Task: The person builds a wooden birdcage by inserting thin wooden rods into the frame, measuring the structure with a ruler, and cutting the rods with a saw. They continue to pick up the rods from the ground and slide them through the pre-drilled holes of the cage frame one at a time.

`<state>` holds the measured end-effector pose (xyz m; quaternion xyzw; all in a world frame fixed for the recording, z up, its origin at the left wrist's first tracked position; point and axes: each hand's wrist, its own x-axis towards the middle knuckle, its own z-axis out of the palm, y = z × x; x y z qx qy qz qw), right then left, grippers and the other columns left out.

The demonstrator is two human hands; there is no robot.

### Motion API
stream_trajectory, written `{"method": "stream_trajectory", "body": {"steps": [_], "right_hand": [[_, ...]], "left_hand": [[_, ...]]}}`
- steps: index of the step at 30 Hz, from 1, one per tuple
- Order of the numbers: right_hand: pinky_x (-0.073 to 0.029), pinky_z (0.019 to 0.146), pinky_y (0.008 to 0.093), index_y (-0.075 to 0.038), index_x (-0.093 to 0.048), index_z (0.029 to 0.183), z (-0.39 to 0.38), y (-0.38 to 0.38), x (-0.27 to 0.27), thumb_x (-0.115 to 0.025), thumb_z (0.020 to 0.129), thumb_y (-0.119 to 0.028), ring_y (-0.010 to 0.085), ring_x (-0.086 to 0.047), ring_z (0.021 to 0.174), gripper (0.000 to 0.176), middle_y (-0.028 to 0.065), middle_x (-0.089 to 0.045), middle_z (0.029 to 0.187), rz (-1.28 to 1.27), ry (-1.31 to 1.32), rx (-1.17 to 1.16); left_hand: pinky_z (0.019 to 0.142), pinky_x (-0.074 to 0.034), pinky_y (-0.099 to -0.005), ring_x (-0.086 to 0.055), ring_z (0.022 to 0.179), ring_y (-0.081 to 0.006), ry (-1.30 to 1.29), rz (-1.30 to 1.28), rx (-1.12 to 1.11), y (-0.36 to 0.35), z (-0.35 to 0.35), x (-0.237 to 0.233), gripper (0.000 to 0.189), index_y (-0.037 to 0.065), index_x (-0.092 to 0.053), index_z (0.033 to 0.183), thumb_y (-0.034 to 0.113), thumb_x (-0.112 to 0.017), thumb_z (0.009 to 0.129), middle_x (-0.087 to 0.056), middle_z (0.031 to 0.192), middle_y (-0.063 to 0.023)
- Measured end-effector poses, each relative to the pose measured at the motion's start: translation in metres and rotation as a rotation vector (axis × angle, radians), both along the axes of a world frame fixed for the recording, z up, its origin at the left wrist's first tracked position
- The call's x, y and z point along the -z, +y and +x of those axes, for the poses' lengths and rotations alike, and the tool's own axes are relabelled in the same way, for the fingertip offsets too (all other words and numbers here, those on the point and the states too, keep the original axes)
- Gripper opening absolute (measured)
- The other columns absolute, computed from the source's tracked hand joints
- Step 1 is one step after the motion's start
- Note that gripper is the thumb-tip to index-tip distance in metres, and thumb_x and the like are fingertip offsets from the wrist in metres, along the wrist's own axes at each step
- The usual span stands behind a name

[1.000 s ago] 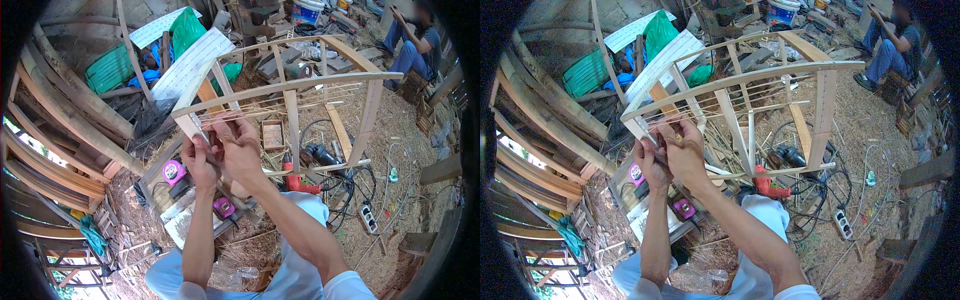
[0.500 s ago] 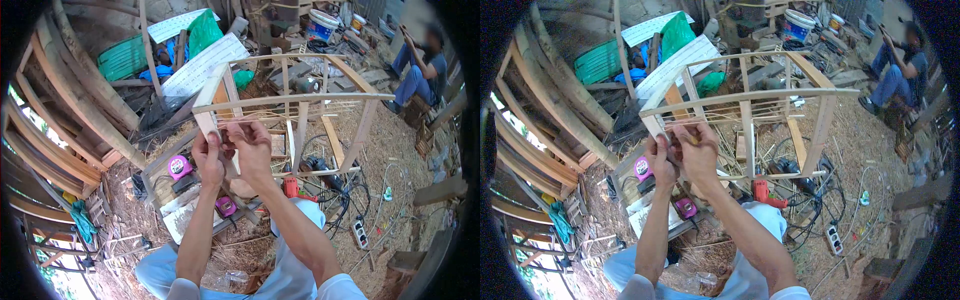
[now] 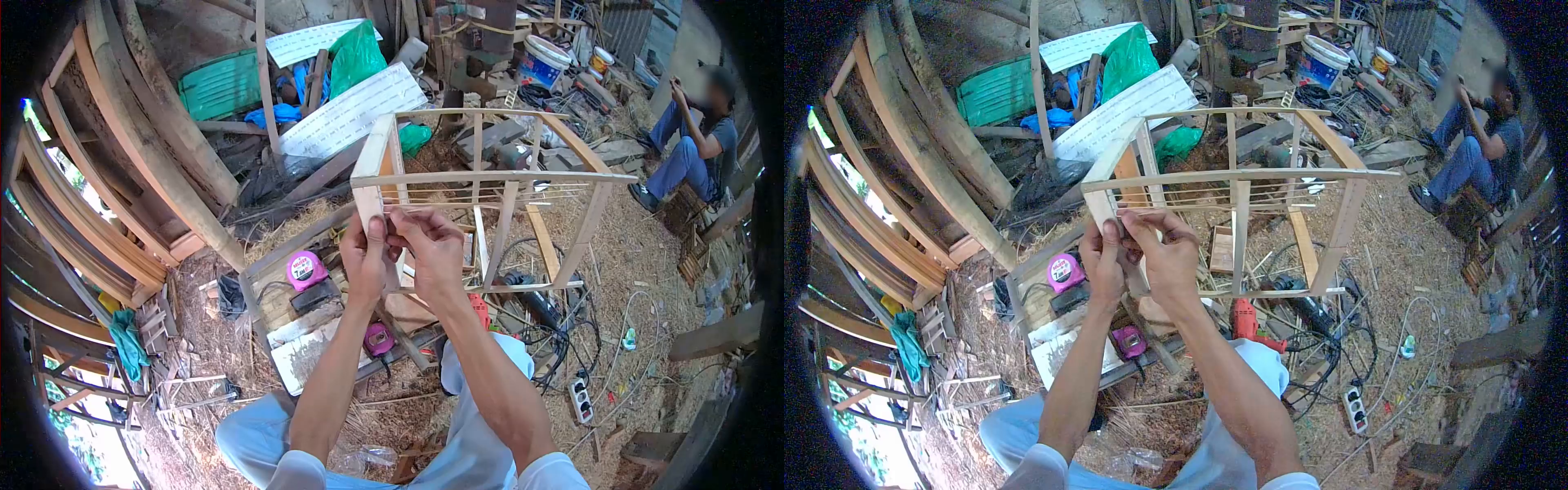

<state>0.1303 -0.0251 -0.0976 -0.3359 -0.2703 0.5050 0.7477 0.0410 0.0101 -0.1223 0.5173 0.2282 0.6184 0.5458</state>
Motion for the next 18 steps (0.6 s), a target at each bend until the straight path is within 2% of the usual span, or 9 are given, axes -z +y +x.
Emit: {"method": "stream_trajectory", "body": {"steps": [5, 9, 11, 15, 17, 18], "right_hand": [[-0.048, 0.068, 0.0231, 0.000, -0.072, 0.097, 0.001, 0.002, 0.006, -0.072, 0.082, -0.009, 0.0083, -0.059, 0.077, 0.018, 0.0050, -0.069, 0.089, -0.028, -0.117, 0.104], [-0.047, 0.072, 0.0233, 0.002, -0.071, 0.096, 0.001, 0.002, 0.006, -0.072, 0.082, -0.009, 0.0089, -0.059, 0.078, 0.017, 0.0049, -0.069, 0.088, -0.068, -0.111, 0.103], [-0.055, 0.067, 0.0269, 0.003, -0.069, 0.097, 0.002, 0.004, 0.013, -0.069, 0.086, -0.009, 0.0117, -0.064, 0.077, 0.016, 0.0074, -0.069, 0.090, -0.053, -0.129, 0.084], [-0.051, 0.063, 0.0242, 0.001, -0.070, 0.096, 0.000, 0.001, 0.010, -0.069, 0.086, -0.009, 0.0096, -0.061, 0.073, 0.014, 0.0055, -0.069, 0.087, -0.045, -0.294, 0.148], [-0.047, 0.074, 0.0252, 0.001, -0.072, 0.094, -0.002, 0.000, 0.004, -0.071, 0.082, -0.008, 0.0096, -0.060, 0.079, 0.015, 0.0059, -0.070, 0.086, -0.040, -0.248, 0.134], [-0.047, 0.074, 0.0252, 0.001, -0.072, 0.094, -0.003, 0.001, 0.004, -0.071, 0.082, -0.008, 0.0096, -0.060, 0.079, 0.015, 0.0059, -0.070, 0.086, -0.041, -0.247, 0.136]], "left_hand": [[0.056, -0.045, -0.0204, -0.061, 0.067, -0.0094, 0.019, 0.031, 0.022, -0.003, 0.004, -0.004, 0.034, 0.002, -0.055, 0.115, 0.031, -0.053, 0.097, -0.064, 0.086, -0.0038], [0.056, -0.047, -0.0212, -0.062, 0.068, -0.0109, -0.011, -0.001, 0.103, -0.001, 0.001, 0.000, 0.035, 0.001, -0.055, 0.115, 0.031, -0.054, 0.097, -0.064, 0.087, -0.0045], [0.057, -0.048, -0.0221, -0.062, 0.067, -0.0110, 0.062, 0.023, 0.039, -0.002, 0.001, 0.000, 0.034, 0.002, -0.055, 0.116, 0.030, -0.054, 0.097, -0.064, 0.088, -0.0043], [0.065, -0.045, -0.0236, -0.055, 0.077, -0.0081, 0.112, 0.023, 0.015, -0.004, -0.002, 0.004, 0.037, 0.002, -0.057, 0.115, 0.034, -0.056, 0.096, -0.061, 0.093, -0.0014], [0.070, -0.046, -0.0246, -0.056, 0.082, -0.0096, 0.057, 0.021, 0.013, -0.004, 0.000, 0.002, 0.037, 0.001, -0.055, 0.116, 0.032, -0.055, 0.096, -0.061, 0.097, -0.0024], [0.070, -0.046, -0.0246, -0.056, 0.082, -0.0096, 0.058, 0.021, 0.014, -0.003, 0.000, 0.003, 0.037, 0.001, -0.055, 0.116, 0.032, -0.055, 0.096, -0.061, 0.097, -0.0024]]}}
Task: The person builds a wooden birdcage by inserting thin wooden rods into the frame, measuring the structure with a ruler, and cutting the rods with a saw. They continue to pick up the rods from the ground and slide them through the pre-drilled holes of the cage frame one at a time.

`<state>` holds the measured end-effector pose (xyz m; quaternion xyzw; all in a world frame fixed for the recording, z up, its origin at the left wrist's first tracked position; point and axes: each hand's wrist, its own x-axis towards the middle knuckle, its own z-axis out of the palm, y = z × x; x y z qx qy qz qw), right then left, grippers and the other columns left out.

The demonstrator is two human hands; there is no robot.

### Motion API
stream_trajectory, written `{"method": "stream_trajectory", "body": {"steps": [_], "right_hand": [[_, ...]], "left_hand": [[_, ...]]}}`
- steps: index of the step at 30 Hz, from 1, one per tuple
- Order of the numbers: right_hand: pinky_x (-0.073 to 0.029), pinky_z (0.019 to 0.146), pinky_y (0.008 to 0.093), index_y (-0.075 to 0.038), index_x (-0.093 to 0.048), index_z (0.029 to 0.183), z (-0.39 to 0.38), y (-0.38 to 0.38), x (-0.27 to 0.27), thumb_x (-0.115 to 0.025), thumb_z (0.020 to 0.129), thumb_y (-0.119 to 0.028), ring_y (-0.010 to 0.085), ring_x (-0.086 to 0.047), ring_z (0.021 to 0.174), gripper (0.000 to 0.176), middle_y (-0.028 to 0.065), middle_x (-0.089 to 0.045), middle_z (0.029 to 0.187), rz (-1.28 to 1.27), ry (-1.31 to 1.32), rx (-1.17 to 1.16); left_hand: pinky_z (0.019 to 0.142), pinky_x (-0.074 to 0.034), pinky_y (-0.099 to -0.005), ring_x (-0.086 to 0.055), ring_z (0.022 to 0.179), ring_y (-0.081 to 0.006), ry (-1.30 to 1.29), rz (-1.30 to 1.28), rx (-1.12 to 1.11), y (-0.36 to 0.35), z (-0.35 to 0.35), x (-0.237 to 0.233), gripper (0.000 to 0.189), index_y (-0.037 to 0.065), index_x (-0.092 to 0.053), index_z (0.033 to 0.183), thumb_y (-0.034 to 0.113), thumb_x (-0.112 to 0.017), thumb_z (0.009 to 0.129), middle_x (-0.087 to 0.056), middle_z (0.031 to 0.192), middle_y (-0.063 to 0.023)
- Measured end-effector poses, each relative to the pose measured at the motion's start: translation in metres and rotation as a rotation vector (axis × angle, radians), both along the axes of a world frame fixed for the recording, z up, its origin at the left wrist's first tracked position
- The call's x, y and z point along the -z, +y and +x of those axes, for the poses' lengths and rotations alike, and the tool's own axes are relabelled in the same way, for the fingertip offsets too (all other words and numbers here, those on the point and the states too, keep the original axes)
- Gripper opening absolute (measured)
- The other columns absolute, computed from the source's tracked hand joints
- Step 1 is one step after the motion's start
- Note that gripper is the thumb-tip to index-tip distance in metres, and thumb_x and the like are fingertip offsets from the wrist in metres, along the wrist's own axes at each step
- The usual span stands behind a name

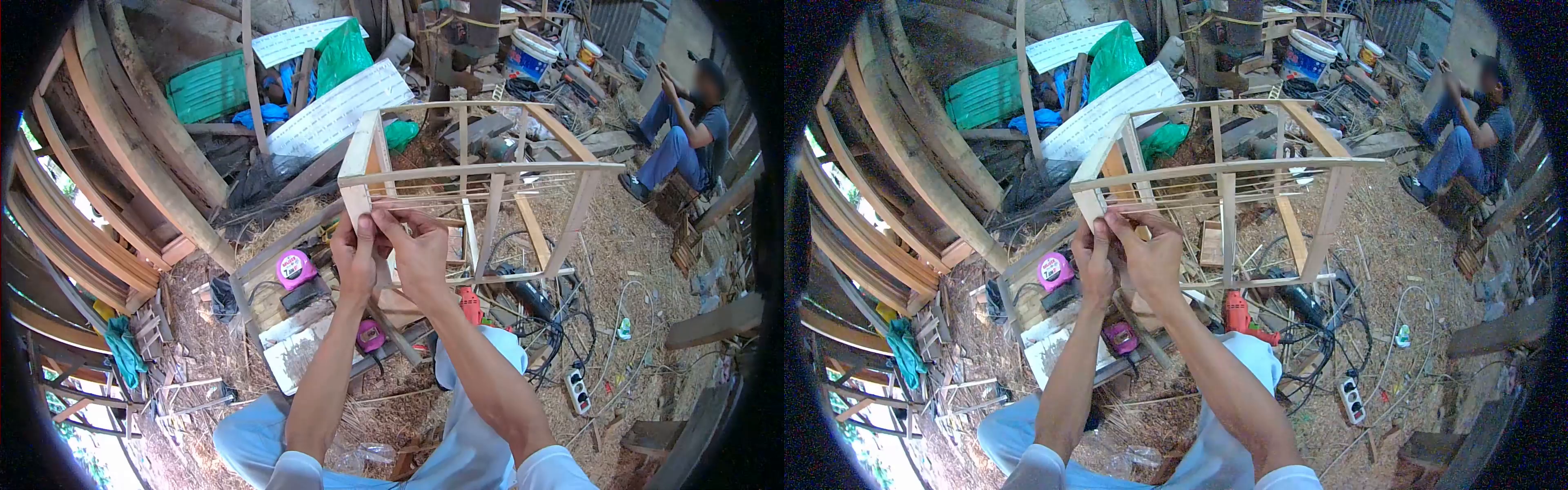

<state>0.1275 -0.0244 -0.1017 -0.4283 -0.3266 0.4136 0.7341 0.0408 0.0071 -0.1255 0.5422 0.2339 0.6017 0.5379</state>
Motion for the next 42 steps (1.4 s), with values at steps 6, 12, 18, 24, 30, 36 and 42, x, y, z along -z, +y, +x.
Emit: {"method": "stream_trajectory", "body": {"steps": [6, 12, 18, 24, 30, 36, 42], "right_hand": [[-0.048, 0.070, 0.0254, 0.001, -0.071, 0.097, -0.002, 0.004, -0.001, -0.072, 0.080, -0.006, 0.0106, -0.061, 0.078, 0.018, 0.0073, -0.069, 0.086, -0.018, -0.018, 0.011], [-0.049, 0.067, 0.0272, 0.000, -0.065, 0.110, 0.048, -0.062, -0.042, -0.065, 0.086, -0.009, 0.0124, -0.062, 0.075, 0.025, 0.0076, -0.068, 0.088, 0.031, -0.589, 0.474], [-0.036, 0.098, 0.0424, -0.007, -0.062, 0.108, 0.143, -0.083, -0.110, -0.073, 0.079, -0.014, 0.0350, -0.042, 0.122, 0.032, 0.0199, -0.044, 0.130, 0.126, -1.182, 1.111], [-0.041, 0.092, 0.0436, -0.005, -0.052, 0.104, 0.131, -0.072, -0.145, -0.072, 0.081, -0.013, 0.0410, -0.046, 0.115, 0.032, 0.0224, -0.045, 0.120, 0.253, -1.098, 0.942], [-0.047, 0.069, 0.0415, -0.003, -0.043, 0.108, 0.113, -0.078, -0.141, -0.070, 0.085, -0.019, 0.0346, -0.064, 0.082, 0.039, 0.0190, -0.061, 0.083, 0.062, -0.799, 0.856], [-0.048, 0.072, 0.0458, -0.003, -0.038, 0.126, 0.080, -0.094, -0.138, -0.079, 0.076, -0.022, 0.0376, -0.064, 0.077, 0.068, 0.0226, -0.064, 0.085, -0.386, -0.997, 0.672], [-0.046, 0.085, 0.0448, -0.003, -0.040, 0.131, 0.078, -0.094, -0.095, -0.080, 0.072, -0.015, 0.0367, -0.059, 0.100, 0.073, 0.0240, -0.060, 0.109, -0.110, -1.268, 0.265]], "left_hand": [[0.059, -0.046, -0.0209, -0.056, 0.071, -0.0059, -0.093, -0.009, -0.035, 0.005, 0.006, 0.003, 0.033, 0.003, -0.055, 0.115, 0.031, -0.053, 0.098, -0.062, 0.094, -0.0019], [0.046, -0.038, -0.0195, -0.048, 0.056, -0.0050, -0.060, -0.116, 0.042, 0.023, 0.014, -0.040, 0.035, 0.004, -0.055, 0.106, 0.037, -0.053, 0.097, -0.054, 0.078, 0.0010], [0.041, -0.034, -0.0225, -0.041, 0.046, -0.0077, 0.039, -0.115, 0.068, 0.029, -0.018, -0.140, 0.032, 0.006, -0.050, 0.108, 0.036, -0.051, 0.098, -0.050, 0.077, -0.0031], [0.038, -0.032, -0.0219, -0.038, 0.044, -0.0064, 0.130, -0.111, 0.016, 0.005, -0.045, -0.219, 0.031, 0.007, -0.047, 0.104, 0.037, -0.051, 0.097, -0.045, 0.071, -0.0002], [0.038, -0.033, -0.0213, -0.044, 0.045, -0.0041, 0.529, 0.180, -0.240, -0.016, -0.065, -0.280, 0.041, 0.003, -0.057, 0.107, 0.039, -0.064, 0.089, -0.050, 0.066, 0.0000], [0.065, -0.048, -0.0388, -0.062, 0.065, -0.0246, 0.772, 0.634, -0.544, -0.020, -0.070, -0.306, 0.053, -0.005, -0.062, 0.108, 0.042, -0.067, 0.084, -0.065, 0.073, -0.0138], [0.073, -0.049, -0.0439, -0.064, 0.082, -0.0387, 1.157, 0.802, -0.350, -0.035, -0.062, -0.329, 0.046, 0.005, -0.063, 0.108, 0.041, -0.070, 0.079, -0.066, 0.086, -0.0217]]}}
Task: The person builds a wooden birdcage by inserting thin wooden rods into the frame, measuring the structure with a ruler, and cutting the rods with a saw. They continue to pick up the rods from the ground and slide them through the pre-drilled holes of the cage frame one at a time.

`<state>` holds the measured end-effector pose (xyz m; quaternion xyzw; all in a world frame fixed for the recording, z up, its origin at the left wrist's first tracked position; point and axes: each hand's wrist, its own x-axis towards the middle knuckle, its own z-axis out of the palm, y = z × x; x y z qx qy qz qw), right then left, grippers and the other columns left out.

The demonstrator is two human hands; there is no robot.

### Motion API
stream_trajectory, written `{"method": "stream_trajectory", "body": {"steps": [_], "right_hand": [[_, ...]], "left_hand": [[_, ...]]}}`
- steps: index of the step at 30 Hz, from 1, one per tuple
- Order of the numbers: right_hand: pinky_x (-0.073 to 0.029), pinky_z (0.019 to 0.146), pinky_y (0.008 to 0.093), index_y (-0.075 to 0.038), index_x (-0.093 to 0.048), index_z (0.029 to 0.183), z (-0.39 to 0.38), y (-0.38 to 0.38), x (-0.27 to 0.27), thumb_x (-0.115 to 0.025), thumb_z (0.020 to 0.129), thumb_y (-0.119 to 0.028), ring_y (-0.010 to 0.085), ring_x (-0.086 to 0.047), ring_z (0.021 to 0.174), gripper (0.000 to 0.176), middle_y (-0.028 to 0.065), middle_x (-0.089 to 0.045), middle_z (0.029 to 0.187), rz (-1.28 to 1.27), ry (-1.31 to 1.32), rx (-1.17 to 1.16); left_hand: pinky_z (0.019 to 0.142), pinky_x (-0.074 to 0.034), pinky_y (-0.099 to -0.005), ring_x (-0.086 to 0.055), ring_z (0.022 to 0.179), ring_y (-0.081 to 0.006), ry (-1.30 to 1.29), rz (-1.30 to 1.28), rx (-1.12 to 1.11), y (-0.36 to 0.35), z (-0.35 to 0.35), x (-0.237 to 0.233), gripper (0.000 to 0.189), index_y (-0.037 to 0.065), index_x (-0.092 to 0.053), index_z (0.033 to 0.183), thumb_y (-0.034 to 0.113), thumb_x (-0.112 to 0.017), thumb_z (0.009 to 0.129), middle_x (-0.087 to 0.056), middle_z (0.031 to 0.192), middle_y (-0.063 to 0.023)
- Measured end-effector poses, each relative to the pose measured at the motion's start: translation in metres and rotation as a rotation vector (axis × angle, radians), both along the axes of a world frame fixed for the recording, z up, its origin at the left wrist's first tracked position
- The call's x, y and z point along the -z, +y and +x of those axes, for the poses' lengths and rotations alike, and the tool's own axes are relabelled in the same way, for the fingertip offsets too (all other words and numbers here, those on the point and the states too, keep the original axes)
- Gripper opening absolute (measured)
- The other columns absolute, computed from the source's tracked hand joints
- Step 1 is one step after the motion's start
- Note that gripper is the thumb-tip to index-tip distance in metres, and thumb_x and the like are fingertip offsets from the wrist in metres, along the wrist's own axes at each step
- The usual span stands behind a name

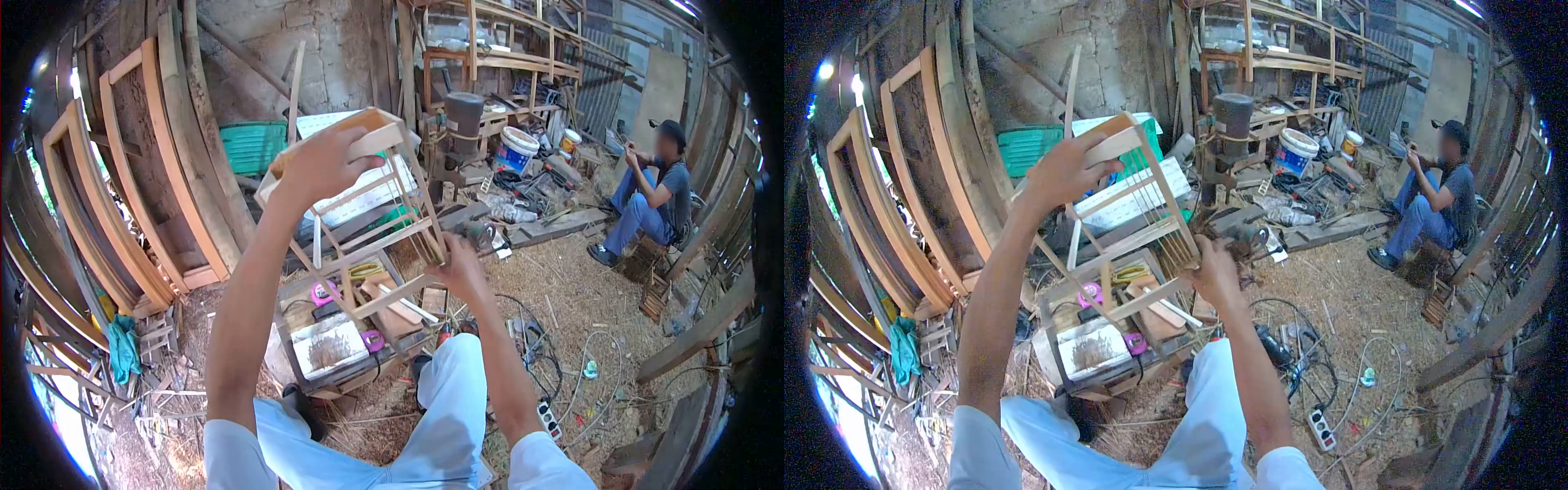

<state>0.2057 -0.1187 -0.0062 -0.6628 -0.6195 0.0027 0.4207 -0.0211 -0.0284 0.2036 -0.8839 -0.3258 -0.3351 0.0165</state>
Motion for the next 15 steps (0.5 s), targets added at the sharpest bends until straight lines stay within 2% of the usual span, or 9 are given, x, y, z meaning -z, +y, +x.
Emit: {"method": "stream_trajectory", "body": {"steps": [1, 2, 3, 5, 8, 9, 11, 13, 15], "right_hand": [[-0.045, 0.087, 0.0446, -0.003, -0.040, 0.132, 0.001, 0.006, 0.008, -0.079, 0.073, -0.014, 0.0370, -0.059, 0.103, 0.071, 0.0234, -0.059, 0.113, -0.091, 0.251, -0.325], [-0.046, 0.087, 0.0437, -0.003, -0.039, 0.133, -0.008, 0.008, 0.023, -0.074, 0.079, -0.010, 0.0393, -0.058, 0.105, 0.065, 0.0238, -0.059, 0.113, 0.006, 0.135, -0.321], [-0.046, 0.085, 0.0429, -0.004, -0.038, 0.133, -0.019, 0.005, 0.035, -0.069, 0.082, -0.007, 0.0402, -0.058, 0.102, 0.061, 0.0245, -0.059, 0.109, 0.106, 0.185, -0.351], [-0.047, 0.081, 0.0409, -0.004, -0.040, 0.133, -0.031, 0.010, 0.061, -0.067, 0.083, -0.005, 0.0408, -0.059, 0.097, 0.057, 0.0240, -0.060, 0.104, 0.065, 0.257, -0.356], [-0.047, 0.076, 0.0397, -0.003, -0.043, 0.130, -0.041, 0.031, 0.111, -0.065, 0.085, -0.003, 0.0394, -0.060, 0.092, 0.050, 0.0231, -0.060, 0.099, 0.155, 0.234, -0.343], [-0.047, 0.076, 0.0397, -0.003, -0.043, 0.130, -0.044, 0.030, 0.112, -0.065, 0.085, -0.003, 0.0394, -0.060, 0.092, 0.050, 0.0231, -0.060, 0.099, 0.149, 0.247, -0.341], [-0.048, 0.072, 0.0381, -0.003, -0.046, 0.128, -0.049, 0.031, 0.113, -0.061, 0.086, 0.001, 0.0358, -0.061, 0.086, 0.045, 0.0220, -0.060, 0.098, -0.142, 0.407, -0.393], [-0.048, 0.069, 0.0374, -0.003, -0.046, 0.128, -0.050, 0.046, 0.141, -0.058, 0.086, 0.004, 0.0327, -0.062, 0.080, 0.044, 0.0213, -0.061, 0.095, -0.097, 0.391, -0.410], [-0.048, 0.068, 0.0388, -0.003, -0.046, 0.129, -0.053, 0.054, 0.161, -0.058, 0.086, 0.004, 0.0324, -0.061, 0.077, 0.046, 0.0211, -0.062, 0.091, 0.233, 0.252, -0.470]], "left_hand": [[0.069, -0.048, -0.0416, -0.064, 0.079, -0.0379, 0.066, 0.032, 0.061, 0.000, 0.003, 0.000, 0.045, 0.004, -0.063, 0.106, 0.039, -0.070, 0.079, -0.065, 0.084, -0.0229], [0.071, -0.049, -0.0431, -0.064, 0.081, -0.0384, 0.148, 0.092, 0.088, 0.000, 0.005, 0.000, 0.041, 0.007, -0.063, 0.106, 0.036, -0.071, 0.078, -0.065, 0.085, -0.0220], [0.071, -0.049, -0.0431, -0.064, 0.081, -0.0384, 0.146, 0.090, 0.086, -0.004, 0.008, 0.001, 0.041, 0.007, -0.063, 0.106, 0.036, -0.071, 0.078, -0.065, 0.085, -0.0220], [0.072, -0.048, -0.0444, -0.064, 0.083, -0.0383, 0.213, -0.022, 0.122, -0.015, 0.013, 0.004, 0.039, 0.010, -0.061, 0.108, 0.035, -0.070, 0.079, -0.065, 0.087, -0.0217], [0.071, -0.048, -0.0469, -0.063, 0.081, -0.0378, 0.322, 0.056, 0.062, -0.022, 0.021, 0.020, 0.038, 0.013, -0.060, 0.109, 0.035, -0.069, 0.079, -0.065, 0.082, -0.0193], [0.070, -0.047, -0.0478, -0.063, 0.081, -0.0377, 0.380, 0.066, 0.017, -0.027, 0.022, 0.025, 0.037, 0.013, -0.060, 0.108, 0.035, -0.069, 0.079, -0.065, 0.081, -0.0185], [0.070, -0.047, -0.0490, -0.063, 0.079, -0.0378, 0.374, 0.120, 0.048, -0.022, 0.020, 0.046, 0.035, 0.014, -0.062, 0.108, 0.035, -0.067, 0.080, -0.065, 0.079, -0.0175], [0.074, -0.050, -0.0473, -0.065, 0.082, -0.0355, 0.424, 0.088, -0.005, -0.028, 0.021, 0.056, 0.036, 0.015, -0.060, 0.113, 0.032, -0.065, 0.082, -0.066, 0.083, -0.0158], [0.074, -0.051, -0.0473, -0.065, 0.082, -0.0353, 0.501, 0.035, -0.042, -0.030, 0.021, 0.067, 0.039, 0.015, -0.058, 0.117, 0.031, -0.064, 0.083, -0.066, 0.084, -0.0165]]}}
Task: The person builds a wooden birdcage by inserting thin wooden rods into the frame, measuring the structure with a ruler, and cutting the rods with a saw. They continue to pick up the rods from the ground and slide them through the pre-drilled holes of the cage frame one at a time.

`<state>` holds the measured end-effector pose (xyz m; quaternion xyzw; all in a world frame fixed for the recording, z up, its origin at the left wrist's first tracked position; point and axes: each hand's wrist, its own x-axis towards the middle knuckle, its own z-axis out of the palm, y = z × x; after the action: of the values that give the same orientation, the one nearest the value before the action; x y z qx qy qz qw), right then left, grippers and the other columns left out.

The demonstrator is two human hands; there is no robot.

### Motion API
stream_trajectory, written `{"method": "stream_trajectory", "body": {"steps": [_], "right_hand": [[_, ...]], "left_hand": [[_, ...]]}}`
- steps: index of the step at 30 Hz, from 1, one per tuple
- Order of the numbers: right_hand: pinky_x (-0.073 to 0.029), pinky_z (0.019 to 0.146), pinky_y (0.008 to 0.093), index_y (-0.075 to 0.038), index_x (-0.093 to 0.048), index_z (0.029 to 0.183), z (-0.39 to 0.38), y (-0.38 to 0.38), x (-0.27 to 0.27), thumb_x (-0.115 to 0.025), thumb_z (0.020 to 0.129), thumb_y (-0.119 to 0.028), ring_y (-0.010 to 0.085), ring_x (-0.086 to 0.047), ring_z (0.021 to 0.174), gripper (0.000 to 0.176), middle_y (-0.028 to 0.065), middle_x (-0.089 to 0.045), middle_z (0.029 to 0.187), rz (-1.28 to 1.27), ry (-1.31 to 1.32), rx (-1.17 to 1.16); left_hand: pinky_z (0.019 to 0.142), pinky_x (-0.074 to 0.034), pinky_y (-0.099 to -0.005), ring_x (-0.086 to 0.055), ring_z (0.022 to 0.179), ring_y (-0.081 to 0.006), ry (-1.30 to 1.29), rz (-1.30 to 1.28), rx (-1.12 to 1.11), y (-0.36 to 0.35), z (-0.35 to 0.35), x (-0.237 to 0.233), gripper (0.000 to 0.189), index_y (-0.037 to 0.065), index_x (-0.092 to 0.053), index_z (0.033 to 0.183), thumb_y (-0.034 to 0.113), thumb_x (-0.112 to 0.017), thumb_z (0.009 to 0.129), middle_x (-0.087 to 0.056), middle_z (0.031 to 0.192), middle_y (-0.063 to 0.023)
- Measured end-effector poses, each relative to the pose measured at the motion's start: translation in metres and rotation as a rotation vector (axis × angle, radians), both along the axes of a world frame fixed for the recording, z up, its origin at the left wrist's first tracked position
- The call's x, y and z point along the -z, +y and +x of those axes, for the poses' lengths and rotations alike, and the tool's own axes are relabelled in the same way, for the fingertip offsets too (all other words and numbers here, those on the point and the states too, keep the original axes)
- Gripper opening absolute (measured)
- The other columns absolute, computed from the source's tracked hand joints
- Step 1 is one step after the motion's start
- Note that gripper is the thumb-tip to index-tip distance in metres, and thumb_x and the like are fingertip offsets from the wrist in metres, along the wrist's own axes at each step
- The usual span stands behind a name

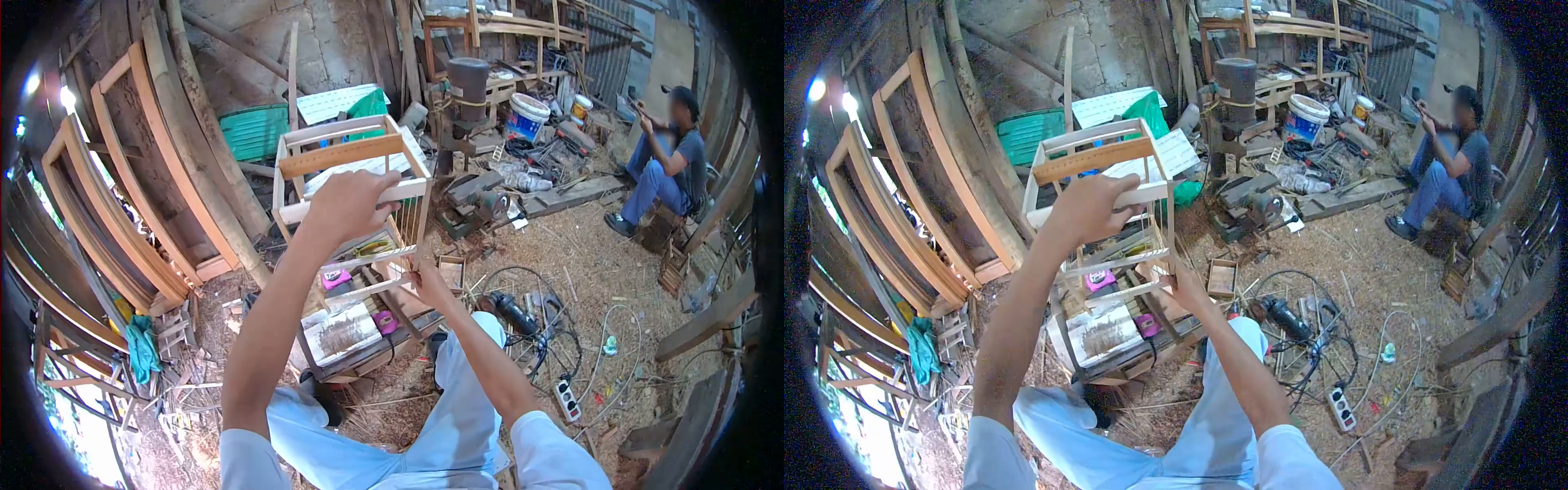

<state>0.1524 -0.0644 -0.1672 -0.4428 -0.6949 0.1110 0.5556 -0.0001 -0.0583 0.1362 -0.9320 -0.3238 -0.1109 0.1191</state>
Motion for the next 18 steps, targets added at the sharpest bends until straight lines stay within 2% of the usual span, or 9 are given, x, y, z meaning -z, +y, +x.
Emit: {"method": "stream_trajectory", "body": {"steps": [1, 2, 5, 7, 9, 12, 14, 16, 18], "right_hand": [[-0.048, 0.071, 0.0413, -0.002, -0.045, 0.130, 0.000, -0.001, 0.006, -0.060, 0.085, 0.002, 0.0368, -0.062, 0.082, 0.047, 0.0218, -0.063, 0.091, -0.128, 0.036, -0.030], [-0.048, 0.071, 0.0413, -0.002, -0.045, 0.130, -0.003, -0.001, 0.011, -0.060, 0.085, 0.002, 0.0368, -0.062, 0.082, 0.047, 0.0218, -0.063, 0.091, -0.134, 0.050, -0.028], [-0.048, 0.075, 0.0456, -0.004, -0.045, 0.132, -0.004, 0.004, 0.024, -0.064, 0.084, -0.005, 0.0433, -0.060, 0.092, 0.051, 0.0246, -0.063, 0.099, -0.254, 0.052, -0.004], [-0.048, 0.075, 0.0456, -0.004, -0.046, 0.131, -0.002, 0.007, 0.028, -0.065, 0.084, -0.007, 0.0435, -0.060, 0.092, 0.050, 0.0242, -0.063, 0.100, -0.246, 0.060, -0.004], [-0.048, 0.075, 0.0456, -0.004, -0.048, 0.129, 0.000, 0.007, 0.028, -0.066, 0.084, -0.009, 0.0436, -0.060, 0.093, 0.049, 0.0238, -0.064, 0.101, -0.238, 0.063, -0.005], [-0.047, 0.088, 0.0435, -0.003, -0.052, 0.125, 0.005, 0.004, 0.022, -0.069, 0.078, -0.004, 0.0423, -0.057, 0.106, 0.050, 0.0227, -0.060, 0.116, -0.372, 0.174, -0.135], [-0.046, 0.091, 0.0421, -0.006, -0.052, 0.126, 0.007, 0.004, 0.019, -0.070, 0.075, -0.002, 0.0405, -0.056, 0.109, 0.055, 0.0217, -0.060, 0.117, -0.366, 0.134, -0.165], [-0.044, 0.094, 0.0410, -0.007, -0.054, 0.125, 0.009, 0.005, 0.023, -0.069, 0.073, 0.000, 0.0383, -0.055, 0.112, 0.055, 0.0212, -0.060, 0.117, -0.339, 0.052, -0.142], [-0.043, 0.095, 0.0411, -0.006, -0.056, 0.123, 0.010, 0.000, 0.023, -0.066, 0.073, 0.002, 0.0376, -0.055, 0.113, 0.052, 0.0209, -0.060, 0.117, -0.255, 0.025, -0.083]], "left_hand": [[0.075, -0.050, -0.0479, -0.064, 0.083, -0.0368, -0.058, -0.007, 0.019, 0.007, -0.001, 0.012, 0.036, 0.013, -0.060, 0.114, 0.032, -0.063, 0.083, -0.066, 0.084, -0.0177], [0.075, -0.049, -0.0486, -0.063, 0.084, -0.0383, -0.116, -0.017, 0.039, 0.013, -0.003, 0.024, 0.034, 0.011, -0.062, 0.110, 0.033, -0.062, 0.084, -0.066, 0.084, -0.0188], [0.074, -0.049, -0.0495, -0.063, 0.085, -0.0381, -0.078, -0.026, -0.012, 0.015, -0.005, 0.035, 0.035, 0.009, -0.061, 0.109, 0.032, -0.062, 0.084, -0.066, 0.085, -0.0190], [0.073, -0.049, -0.0492, -0.063, 0.083, -0.0378, -0.042, -0.070, -0.122, 0.012, -0.006, 0.032, 0.035, 0.010, -0.060, 0.110, 0.033, -0.063, 0.083, -0.065, 0.084, -0.0198], [0.072, -0.049, -0.0488, -0.063, 0.083, -0.0375, -0.056, -0.038, -0.110, 0.012, -0.011, 0.033, 0.035, 0.011, -0.060, 0.110, 0.033, -0.063, 0.083, -0.065, 0.084, -0.0196], [0.072, -0.049, -0.0468, -0.063, 0.084, -0.0364, -0.054, 0.027, -0.118, 0.019, -0.014, 0.037, 0.037, 0.012, -0.060, 0.112, 0.033, -0.064, 0.082, -0.065, 0.086, -0.0180], [0.076, -0.049, -0.0445, -0.063, 0.087, -0.0351, -0.108, 0.037, -0.041, 0.025, -0.015, 0.038, 0.037, 0.012, -0.061, 0.111, 0.031, -0.066, 0.080, -0.065, 0.089, -0.0158], [0.079, -0.047, -0.0419, -0.062, 0.088, -0.0329, -0.149, 0.148, 0.046, 0.015, -0.011, 0.037, 0.033, 0.010, -0.063, 0.108, 0.025, -0.068, 0.079, -0.065, 0.090, -0.0136], [0.080, -0.046, -0.0390, -0.060, 0.086, -0.0316, -0.368, 0.573, 0.131, -0.010, -0.005, 0.040, 0.027, 0.008, -0.064, 0.104, 0.019, -0.069, 0.079, -0.064, 0.090, -0.0126]]}}
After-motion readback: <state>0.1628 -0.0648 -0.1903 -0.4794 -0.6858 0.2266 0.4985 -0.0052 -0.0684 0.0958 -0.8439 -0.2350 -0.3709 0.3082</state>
